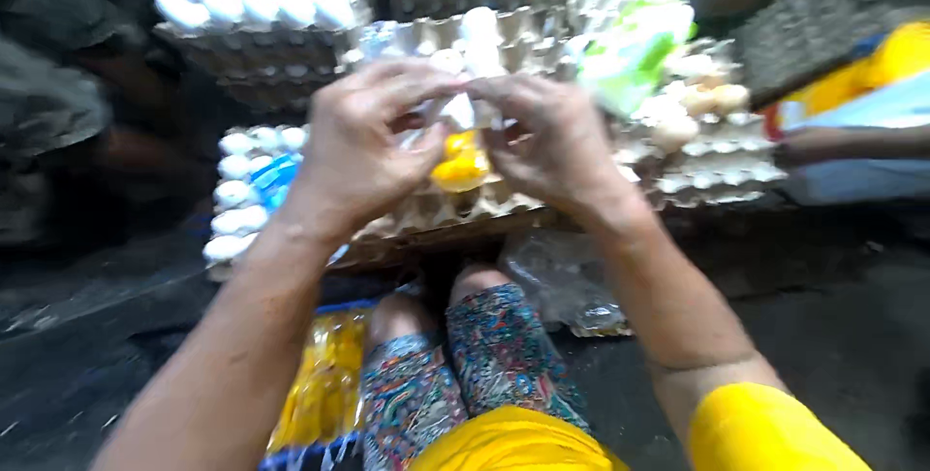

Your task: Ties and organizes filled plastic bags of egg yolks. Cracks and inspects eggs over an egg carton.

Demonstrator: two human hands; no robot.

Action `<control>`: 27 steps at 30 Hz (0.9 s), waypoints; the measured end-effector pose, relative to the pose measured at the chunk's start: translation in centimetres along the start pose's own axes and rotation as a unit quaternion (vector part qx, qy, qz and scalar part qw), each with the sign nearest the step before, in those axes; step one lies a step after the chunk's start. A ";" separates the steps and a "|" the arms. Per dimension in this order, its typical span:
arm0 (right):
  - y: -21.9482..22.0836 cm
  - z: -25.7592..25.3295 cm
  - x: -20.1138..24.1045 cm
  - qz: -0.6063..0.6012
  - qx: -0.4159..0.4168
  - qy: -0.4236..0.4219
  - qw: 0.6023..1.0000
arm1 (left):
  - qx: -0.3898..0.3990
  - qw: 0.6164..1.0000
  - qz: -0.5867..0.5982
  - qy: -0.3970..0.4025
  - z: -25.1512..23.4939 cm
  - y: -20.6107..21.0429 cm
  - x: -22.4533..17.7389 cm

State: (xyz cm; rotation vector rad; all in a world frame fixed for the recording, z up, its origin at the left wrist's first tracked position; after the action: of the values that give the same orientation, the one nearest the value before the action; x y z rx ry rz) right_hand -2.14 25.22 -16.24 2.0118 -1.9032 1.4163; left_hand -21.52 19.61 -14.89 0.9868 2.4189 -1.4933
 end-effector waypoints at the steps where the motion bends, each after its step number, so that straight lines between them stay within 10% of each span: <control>1: -0.1 -0.1 0.1 0.001 -0.006 -0.010 1.000 | -0.002 1.000 -0.008 0.001 -0.1 -0.1 0.0; 13: -2.8 -3.0 3.6 0.000 -0.044 -0.076 0.996 | -0.088 0.995 0.035 0.022 -2.5 -3.5 -1.7; 18: -0.7 -0.7 0.8 -0.131 0.001 0.077 0.988 | -0.045 0.994 0.042 -0.088 -1.8 -1.3 -2.1; 27: 0.0 1.8 -0.1 -0.481 -0.077 0.341 0.804 | 0.020 0.997 -0.037 -0.071 -2.9 0.4 -3.0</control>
State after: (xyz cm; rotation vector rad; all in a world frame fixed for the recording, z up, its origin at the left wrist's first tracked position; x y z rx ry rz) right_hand -1.09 24.32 -17.35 1.5976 -0.5115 1.2934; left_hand -18.31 20.77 -12.39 0.7787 2.3582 -1.5838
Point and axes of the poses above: each hand's wrist, its own z-axis away from the middle knuckle, its own y-axis out of the palm, x = y × z, the point moved 2 cm from there along -z, towards the middle knuckle, and after that the axes turned 11 degrees about -z, right-handed, at the moved point
